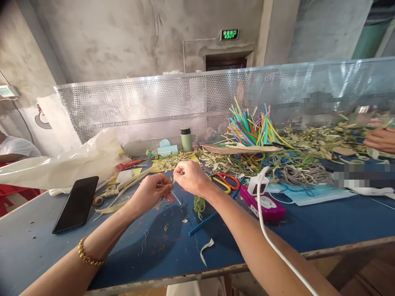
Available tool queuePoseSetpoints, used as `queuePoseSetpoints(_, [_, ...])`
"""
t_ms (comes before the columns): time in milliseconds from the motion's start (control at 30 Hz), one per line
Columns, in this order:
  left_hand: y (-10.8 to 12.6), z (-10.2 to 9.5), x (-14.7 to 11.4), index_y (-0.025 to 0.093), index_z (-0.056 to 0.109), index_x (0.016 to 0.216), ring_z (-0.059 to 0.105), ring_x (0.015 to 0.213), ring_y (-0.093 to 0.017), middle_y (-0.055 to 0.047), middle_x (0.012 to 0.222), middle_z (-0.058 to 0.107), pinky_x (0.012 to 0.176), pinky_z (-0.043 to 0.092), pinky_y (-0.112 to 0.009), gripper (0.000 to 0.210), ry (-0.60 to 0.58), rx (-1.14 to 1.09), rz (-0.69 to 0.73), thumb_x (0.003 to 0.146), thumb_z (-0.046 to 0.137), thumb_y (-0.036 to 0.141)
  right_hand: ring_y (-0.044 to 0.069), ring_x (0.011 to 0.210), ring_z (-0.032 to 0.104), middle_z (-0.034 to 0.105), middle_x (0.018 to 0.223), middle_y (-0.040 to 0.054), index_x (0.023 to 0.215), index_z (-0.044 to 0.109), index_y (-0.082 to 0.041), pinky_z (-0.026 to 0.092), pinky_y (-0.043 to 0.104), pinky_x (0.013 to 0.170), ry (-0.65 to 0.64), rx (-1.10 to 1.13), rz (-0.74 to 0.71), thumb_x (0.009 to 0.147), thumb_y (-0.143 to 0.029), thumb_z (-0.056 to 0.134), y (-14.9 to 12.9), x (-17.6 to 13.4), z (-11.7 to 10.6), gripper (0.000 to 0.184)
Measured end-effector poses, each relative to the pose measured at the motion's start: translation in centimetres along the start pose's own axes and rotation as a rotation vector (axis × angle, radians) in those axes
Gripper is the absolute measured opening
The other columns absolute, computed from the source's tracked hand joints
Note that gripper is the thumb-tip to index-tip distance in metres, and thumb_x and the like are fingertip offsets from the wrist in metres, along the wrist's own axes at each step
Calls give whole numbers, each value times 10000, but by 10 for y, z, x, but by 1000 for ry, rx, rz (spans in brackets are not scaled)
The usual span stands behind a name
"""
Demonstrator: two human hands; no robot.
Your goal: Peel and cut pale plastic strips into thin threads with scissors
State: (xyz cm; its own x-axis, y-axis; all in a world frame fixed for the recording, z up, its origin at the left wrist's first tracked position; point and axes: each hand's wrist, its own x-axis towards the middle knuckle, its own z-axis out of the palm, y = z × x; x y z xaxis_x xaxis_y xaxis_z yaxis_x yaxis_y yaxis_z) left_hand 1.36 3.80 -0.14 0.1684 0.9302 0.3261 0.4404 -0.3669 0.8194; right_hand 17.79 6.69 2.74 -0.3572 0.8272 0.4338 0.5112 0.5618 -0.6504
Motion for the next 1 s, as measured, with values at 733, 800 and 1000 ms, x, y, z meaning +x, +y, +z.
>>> queuePoseSetpoints(733, [4,-4,0,207,529,663,674,544,-155,34,516,640,551,415,-226,149,2,145,40,778,464,138,70,347,516,634,599,-19,971,629,-138,362,186,395,-116,-9,-35,898,-180,519,3,0,1,138])
queuePoseSetpoints(800, [6,-4,0,205,548,668,666,542,-149,31,521,649,552,416,-222,163,2,146,35,758,449,110,75,342,518,631,578,-20,936,640,-137,361,184,379,-142,-14,-16,870,-166,547,2,-1,2,118])
queuePoseSetpoints(1000, [7,-4,0,201,574,678,644,530,-141,22,521,657,524,390,-214,174,9,156,34,795,460,141,74,335,498,608,515,-12,699,600,-145,337,176,345,-144,-5,11,819,-113,533,0,-3,3,141])
